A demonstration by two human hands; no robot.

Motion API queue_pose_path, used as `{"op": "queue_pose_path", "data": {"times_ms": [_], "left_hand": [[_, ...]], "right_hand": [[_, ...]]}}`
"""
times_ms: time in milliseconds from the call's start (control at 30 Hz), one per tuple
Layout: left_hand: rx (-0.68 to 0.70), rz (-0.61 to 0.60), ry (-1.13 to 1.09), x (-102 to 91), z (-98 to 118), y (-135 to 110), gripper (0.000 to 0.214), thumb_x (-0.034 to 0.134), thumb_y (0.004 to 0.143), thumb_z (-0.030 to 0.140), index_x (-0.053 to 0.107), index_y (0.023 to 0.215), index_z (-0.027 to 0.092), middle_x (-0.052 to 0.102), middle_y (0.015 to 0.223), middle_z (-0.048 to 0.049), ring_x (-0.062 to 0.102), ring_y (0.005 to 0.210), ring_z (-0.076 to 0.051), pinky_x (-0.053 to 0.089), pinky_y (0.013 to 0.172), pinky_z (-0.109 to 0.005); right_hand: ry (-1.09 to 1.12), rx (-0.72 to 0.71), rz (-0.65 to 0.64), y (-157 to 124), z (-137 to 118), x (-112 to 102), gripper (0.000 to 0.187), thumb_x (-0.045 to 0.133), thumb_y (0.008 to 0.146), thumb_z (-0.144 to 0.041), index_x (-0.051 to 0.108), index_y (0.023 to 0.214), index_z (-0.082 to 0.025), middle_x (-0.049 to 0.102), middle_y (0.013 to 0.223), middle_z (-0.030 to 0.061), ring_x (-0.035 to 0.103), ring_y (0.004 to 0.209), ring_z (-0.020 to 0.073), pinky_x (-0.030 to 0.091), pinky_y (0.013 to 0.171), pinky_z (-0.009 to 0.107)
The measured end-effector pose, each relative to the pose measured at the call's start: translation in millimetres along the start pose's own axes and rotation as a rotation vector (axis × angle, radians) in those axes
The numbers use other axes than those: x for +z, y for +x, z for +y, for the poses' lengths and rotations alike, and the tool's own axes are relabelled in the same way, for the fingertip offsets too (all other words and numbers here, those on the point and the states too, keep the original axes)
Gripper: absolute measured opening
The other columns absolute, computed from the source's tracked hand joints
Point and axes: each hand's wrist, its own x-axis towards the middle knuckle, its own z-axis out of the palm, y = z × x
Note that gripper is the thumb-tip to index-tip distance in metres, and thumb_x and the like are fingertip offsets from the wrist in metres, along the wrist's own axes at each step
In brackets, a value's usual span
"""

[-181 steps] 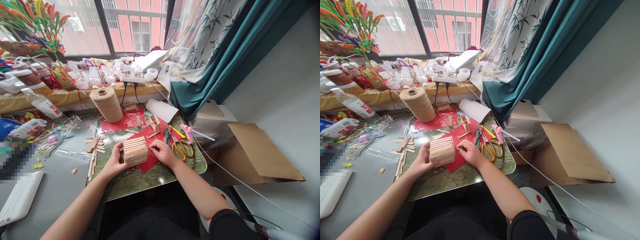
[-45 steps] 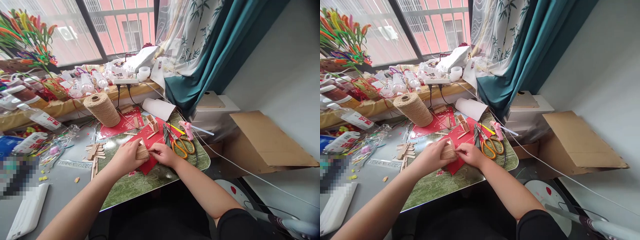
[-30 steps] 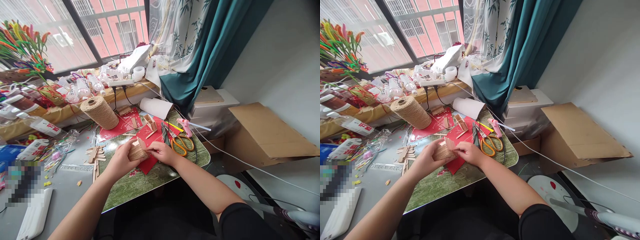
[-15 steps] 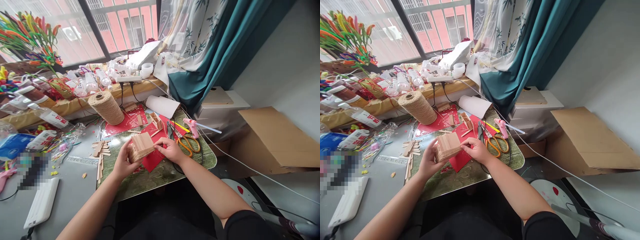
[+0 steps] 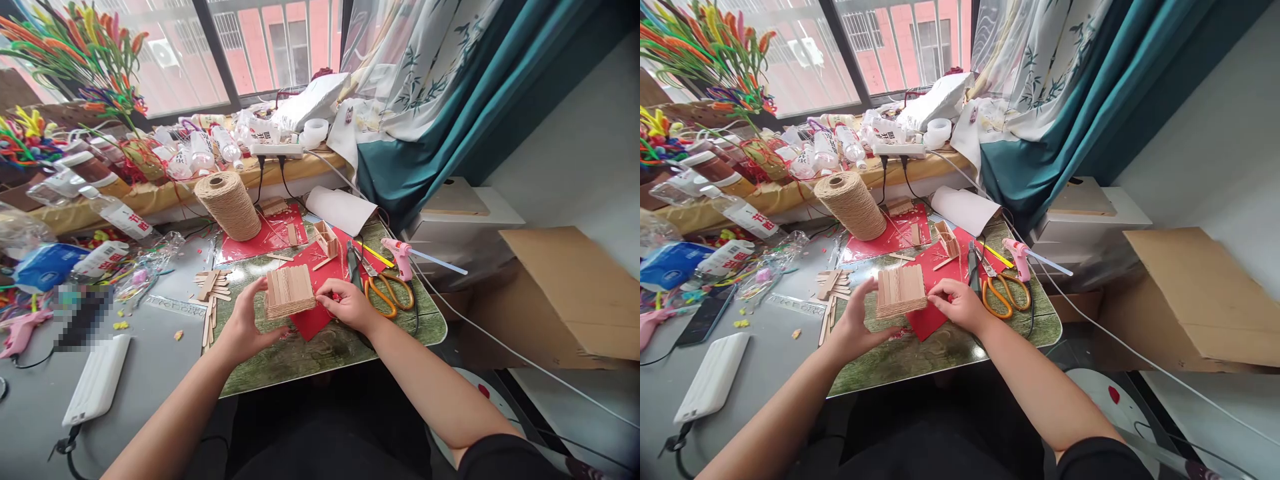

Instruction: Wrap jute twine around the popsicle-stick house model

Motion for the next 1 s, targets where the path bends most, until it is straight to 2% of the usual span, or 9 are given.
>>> {"op": "queue_pose_path", "data": {"times_ms": [67, 133, 233, 300, 367, 467, 667, 867, 1000], "left_hand": [[0.056, 0.009, 0.062, -10.6, 16.9, 10.6, 0.124, 0.091, 0.078, 0.051, 0.013, 0.171, 0.028, 0.031, 0.170, -0.0216, 0.038, 0.156, -0.041, 0.039, 0.125, -0.064], [0.097, -0.054, 0.179, -19.4, 34.7, 28.1, 0.117, 0.088, 0.080, 0.056, 0.018, 0.170, 0.028, 0.024, 0.174, -0.0199, 0.029, 0.161, -0.042, 0.034, 0.128, -0.064], [0.199, -0.234, 0.328, -24.1, 52.1, 60.3, 0.111, 0.085, 0.082, 0.059, 0.025, 0.168, 0.027, 0.031, 0.173, -0.0181, 0.032, 0.159, -0.043, 0.029, 0.129, -0.065], [0.251, -0.336, 0.377, -20.8, 53.8, 78.4, 0.111, 0.085, 0.079, 0.061, 0.029, 0.168, 0.026, 0.038, 0.170, -0.0178, 0.038, 0.155, -0.044, 0.028, 0.128, -0.066], [0.258, -0.378, 0.399, -14.9, 48.8, 89.3, 0.108, 0.084, 0.079, 0.061, 0.032, 0.167, 0.026, 0.046, 0.164, -0.0173, 0.044, 0.149, -0.044, 0.031, 0.125, -0.066], [0.197, -0.347, 0.411, -8.1, 37.7, 90.8, 0.103, 0.080, 0.083, 0.062, 0.032, 0.166, 0.025, 0.051, 0.157, -0.0182, 0.048, 0.143, -0.043, 0.038, 0.121, -0.064], [0.145, -0.277, 0.340, -8.8, 32.2, 70.0, 0.106, 0.082, 0.085, 0.056, 0.024, 0.169, 0.031, 0.047, 0.155, -0.0168, 0.048, 0.142, -0.040, 0.043, 0.120, -0.060], [0.124, -0.076, 0.227, -4.9, 32.8, 56.3, 0.109, 0.088, 0.080, 0.052, 0.027, 0.168, 0.033, 0.047, 0.152, -0.0169, 0.049, 0.141, -0.041, 0.044, 0.119, -0.063], [0.102, -0.017, 0.137, -5.5, 29.8, 50.8, 0.109, 0.089, 0.079, 0.049, 0.027, 0.168, 0.032, 0.043, 0.156, -0.0168, 0.046, 0.145, -0.041, 0.043, 0.120, -0.062]], "right_hand": [[-0.011, -0.006, -0.019, -0.7, -0.8, 1.0, 0.021, 0.069, 0.102, -0.042, 0.077, 0.097, -0.023, 0.073, 0.094, 0.0052, 0.066, 0.087, 0.0200, 0.050, 0.081, 0.033], [-0.022, -0.023, -0.037, -0.8, -1.2, 2.2, 0.022, 0.069, 0.102, -0.043, 0.077, 0.099, -0.023, 0.074, 0.095, 0.0055, 0.067, 0.088, 0.0202, 0.051, 0.081, 0.034], [-0.033, -0.058, -0.043, 0.0, -1.0, 4.3, 0.021, 0.069, 0.102, -0.043, 0.077, 0.101, -0.023, 0.073, 0.094, 0.0048, 0.067, 0.086, 0.0194, 0.052, 0.080, 0.033], [-0.038, -0.078, -0.046, 0.6, -0.7, 5.1, 0.019, 0.069, 0.103, -0.041, 0.077, 0.102, -0.023, 0.073, 0.094, 0.0045, 0.067, 0.085, 0.0190, 0.052, 0.081, 0.033], [-0.051, -0.097, -0.054, 0.8, -0.2, 5.2, 0.017, 0.068, 0.103, -0.038, 0.077, 0.104, -0.023, 0.074, 0.096, 0.0048, 0.068, 0.087, 0.0189, 0.053, 0.083, 0.033], [-0.080, -0.119, -0.052, 0.2, 0.8, 4.7, 0.017, 0.066, 0.105, -0.034, 0.077, 0.108, -0.023, 0.074, 0.097, 0.0053, 0.068, 0.086, 0.0187, 0.053, 0.083, 0.033], [-0.062, -0.132, -0.070, -0.7, 2.0, 6.1, 0.020, 0.063, 0.106, -0.037, 0.077, 0.107, -0.022, 0.074, 0.099, 0.0063, 0.069, 0.091, 0.0195, 0.054, 0.086, 0.034], [-0.024, -0.083, -0.055, -1.1, 1.1, 2.7, 0.025, 0.064, 0.105, -0.043, 0.077, 0.107, -0.022, 0.072, 0.095, 0.0058, 0.065, 0.084, 0.0188, 0.052, 0.080, 0.033], [-0.003, -0.073, 0.014, -1.2, -0.2, -2.1, 0.030, 0.066, 0.103, -0.050, 0.078, 0.103, -0.023, 0.071, 0.090, 0.0050, 0.061, 0.079, 0.0186, 0.050, 0.077, 0.033]]}}
